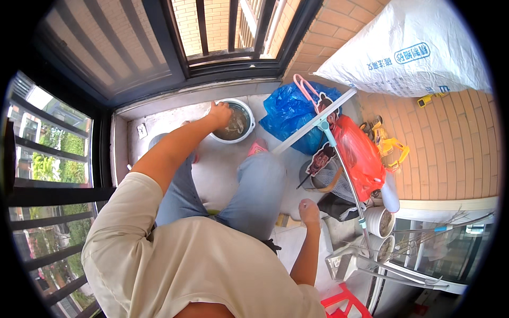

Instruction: The person sits on the balcony floor and cleans the window frame. They dip a cloth into a bucket of water, wring it out, and wipe the frame. They also use a screwdriver to scrape debris from the frame's grooves and continue wiping with the cloth.

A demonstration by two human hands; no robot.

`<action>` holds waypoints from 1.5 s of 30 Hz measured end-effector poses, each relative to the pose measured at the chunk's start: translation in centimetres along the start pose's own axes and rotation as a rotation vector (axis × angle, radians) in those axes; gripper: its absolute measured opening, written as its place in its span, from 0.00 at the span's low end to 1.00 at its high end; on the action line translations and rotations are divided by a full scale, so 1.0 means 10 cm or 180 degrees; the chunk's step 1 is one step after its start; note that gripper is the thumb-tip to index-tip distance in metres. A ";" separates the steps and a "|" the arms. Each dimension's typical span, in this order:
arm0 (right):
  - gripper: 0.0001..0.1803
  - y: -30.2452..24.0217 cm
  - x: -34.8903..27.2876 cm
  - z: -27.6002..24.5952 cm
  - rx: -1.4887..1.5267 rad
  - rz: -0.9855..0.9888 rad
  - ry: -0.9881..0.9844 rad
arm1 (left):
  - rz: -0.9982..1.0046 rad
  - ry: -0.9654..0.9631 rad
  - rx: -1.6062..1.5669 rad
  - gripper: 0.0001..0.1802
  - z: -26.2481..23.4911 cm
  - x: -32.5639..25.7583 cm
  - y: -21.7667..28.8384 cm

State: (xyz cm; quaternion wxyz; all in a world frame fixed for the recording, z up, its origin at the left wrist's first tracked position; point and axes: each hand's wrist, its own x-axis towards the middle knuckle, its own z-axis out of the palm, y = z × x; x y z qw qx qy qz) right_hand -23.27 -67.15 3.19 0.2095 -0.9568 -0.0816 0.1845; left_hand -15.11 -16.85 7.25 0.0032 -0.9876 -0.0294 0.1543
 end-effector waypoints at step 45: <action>0.30 -3.00 3.50 1.75 0.1339 -0.2269 -0.2125 | -0.0481 -0.0929 -0.7310 0.03 0.60 0.80 -0.95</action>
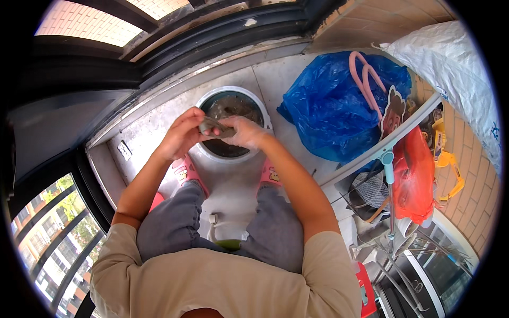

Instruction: The person sits on the balcony floor and cleans the window frame. They dip a cloth into a bucket of water, wring it out, and wipe the frame. They also use a screwdriver to scrape debris from the frame's grooves and continue wiping with the cloth.

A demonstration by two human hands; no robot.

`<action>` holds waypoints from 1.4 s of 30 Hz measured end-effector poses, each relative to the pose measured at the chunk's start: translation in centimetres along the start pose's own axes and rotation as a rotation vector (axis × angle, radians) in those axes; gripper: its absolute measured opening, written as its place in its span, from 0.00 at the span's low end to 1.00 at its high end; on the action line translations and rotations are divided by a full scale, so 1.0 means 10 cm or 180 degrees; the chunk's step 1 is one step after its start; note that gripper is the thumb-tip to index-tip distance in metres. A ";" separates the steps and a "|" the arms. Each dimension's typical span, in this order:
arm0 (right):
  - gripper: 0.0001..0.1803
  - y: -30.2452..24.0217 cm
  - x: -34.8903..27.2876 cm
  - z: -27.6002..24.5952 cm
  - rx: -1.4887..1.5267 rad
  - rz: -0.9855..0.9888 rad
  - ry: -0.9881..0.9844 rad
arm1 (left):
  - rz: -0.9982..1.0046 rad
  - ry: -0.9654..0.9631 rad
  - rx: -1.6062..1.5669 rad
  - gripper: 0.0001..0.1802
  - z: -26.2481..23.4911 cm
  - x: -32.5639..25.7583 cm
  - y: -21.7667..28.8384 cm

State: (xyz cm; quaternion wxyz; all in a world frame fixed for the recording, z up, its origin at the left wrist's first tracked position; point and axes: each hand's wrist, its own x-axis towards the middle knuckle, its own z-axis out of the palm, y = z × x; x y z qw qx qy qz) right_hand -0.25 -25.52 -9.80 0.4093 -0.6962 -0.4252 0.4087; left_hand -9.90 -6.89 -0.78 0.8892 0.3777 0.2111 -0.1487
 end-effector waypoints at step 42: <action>0.28 -0.15 0.08 0.19 -0.0194 0.0683 0.1579 | 0.1396 0.0810 0.1676 0.10 -0.38 0.10 -0.53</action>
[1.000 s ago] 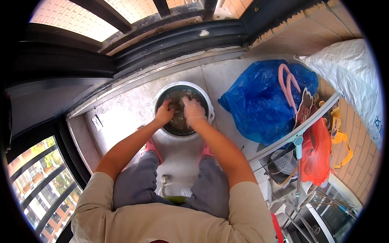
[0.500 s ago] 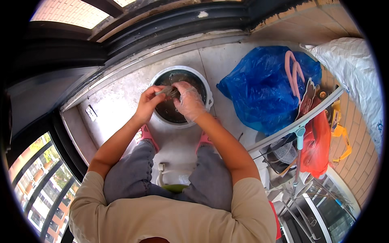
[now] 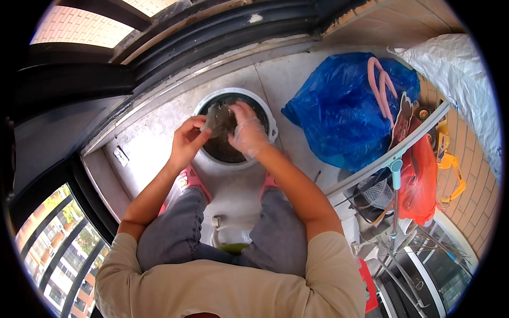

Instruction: The person sits on the balcony floor and cleans the window frame. They dip a cloth into a bucket of water, wring it out, and wipe the frame. They also use a screwdriver to scrape debris from the frame's grooves and continue wiping with the cloth.

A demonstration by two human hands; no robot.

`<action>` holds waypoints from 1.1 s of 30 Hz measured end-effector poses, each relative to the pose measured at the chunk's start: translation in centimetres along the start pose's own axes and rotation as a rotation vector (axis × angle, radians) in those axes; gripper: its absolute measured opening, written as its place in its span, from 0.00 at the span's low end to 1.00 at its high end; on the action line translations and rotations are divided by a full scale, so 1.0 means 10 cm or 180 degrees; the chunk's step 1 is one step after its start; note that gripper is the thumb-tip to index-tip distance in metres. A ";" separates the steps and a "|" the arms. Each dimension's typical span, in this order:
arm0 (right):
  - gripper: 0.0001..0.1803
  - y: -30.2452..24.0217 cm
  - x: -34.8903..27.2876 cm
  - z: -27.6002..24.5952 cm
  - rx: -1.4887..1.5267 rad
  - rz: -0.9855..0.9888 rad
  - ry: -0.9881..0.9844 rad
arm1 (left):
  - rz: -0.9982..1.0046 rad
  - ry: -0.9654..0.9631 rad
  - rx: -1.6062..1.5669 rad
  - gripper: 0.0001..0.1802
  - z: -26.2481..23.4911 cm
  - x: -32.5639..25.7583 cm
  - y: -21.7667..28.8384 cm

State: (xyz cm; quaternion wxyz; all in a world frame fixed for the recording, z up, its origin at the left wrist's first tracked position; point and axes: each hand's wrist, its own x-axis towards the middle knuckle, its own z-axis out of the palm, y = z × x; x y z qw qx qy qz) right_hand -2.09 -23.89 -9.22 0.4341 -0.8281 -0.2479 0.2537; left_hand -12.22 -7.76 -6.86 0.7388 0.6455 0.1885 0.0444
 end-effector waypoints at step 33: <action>0.14 -0.30 -0.02 0.47 -0.1581 0.0121 -0.0231 | -0.2947 0.1059 -0.3922 0.12 0.52 0.34 -0.88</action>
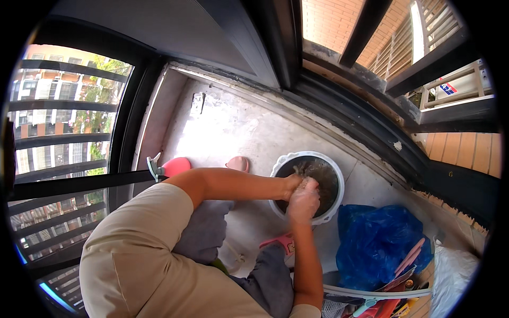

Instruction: The person sits on the balcony floor and cleans the window frame. They dip a cloth into a bucket of water, wring it out, and wipe the frame. They also use a screwdriver to scrape debris from the frame's grooves and continue wiping with the cloth.

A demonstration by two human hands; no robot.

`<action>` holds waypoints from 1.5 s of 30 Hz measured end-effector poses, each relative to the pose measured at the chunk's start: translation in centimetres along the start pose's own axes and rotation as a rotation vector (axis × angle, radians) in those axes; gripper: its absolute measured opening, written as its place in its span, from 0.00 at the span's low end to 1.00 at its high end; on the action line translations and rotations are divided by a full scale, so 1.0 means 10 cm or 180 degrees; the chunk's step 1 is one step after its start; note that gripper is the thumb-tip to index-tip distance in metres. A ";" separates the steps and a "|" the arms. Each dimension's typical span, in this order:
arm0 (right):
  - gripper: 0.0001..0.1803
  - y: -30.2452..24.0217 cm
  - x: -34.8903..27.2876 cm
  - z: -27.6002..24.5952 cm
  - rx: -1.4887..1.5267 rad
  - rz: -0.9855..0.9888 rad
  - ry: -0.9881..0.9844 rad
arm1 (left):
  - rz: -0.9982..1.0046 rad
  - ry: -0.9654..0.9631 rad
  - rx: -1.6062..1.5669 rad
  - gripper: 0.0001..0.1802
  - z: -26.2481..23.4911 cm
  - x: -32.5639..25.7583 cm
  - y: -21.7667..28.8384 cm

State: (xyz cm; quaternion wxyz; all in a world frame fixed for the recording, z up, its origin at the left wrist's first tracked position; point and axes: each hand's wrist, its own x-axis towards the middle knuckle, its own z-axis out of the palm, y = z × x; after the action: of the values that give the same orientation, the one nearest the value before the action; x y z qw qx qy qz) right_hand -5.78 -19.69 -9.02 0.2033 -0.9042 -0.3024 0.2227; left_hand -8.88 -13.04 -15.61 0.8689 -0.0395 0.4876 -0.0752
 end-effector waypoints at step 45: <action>0.16 0.21 -0.14 -0.78 0.4381 0.0508 -0.3470 | 0.3278 -0.2058 0.5936 0.29 0.54 -1.21 0.47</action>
State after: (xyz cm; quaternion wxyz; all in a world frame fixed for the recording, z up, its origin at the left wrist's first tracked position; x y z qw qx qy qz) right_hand -1.76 -23.96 -3.34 0.5142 -0.3675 -0.0919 0.7695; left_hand -10.05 -6.40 -3.27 0.5719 0.8182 -0.0511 -0.0288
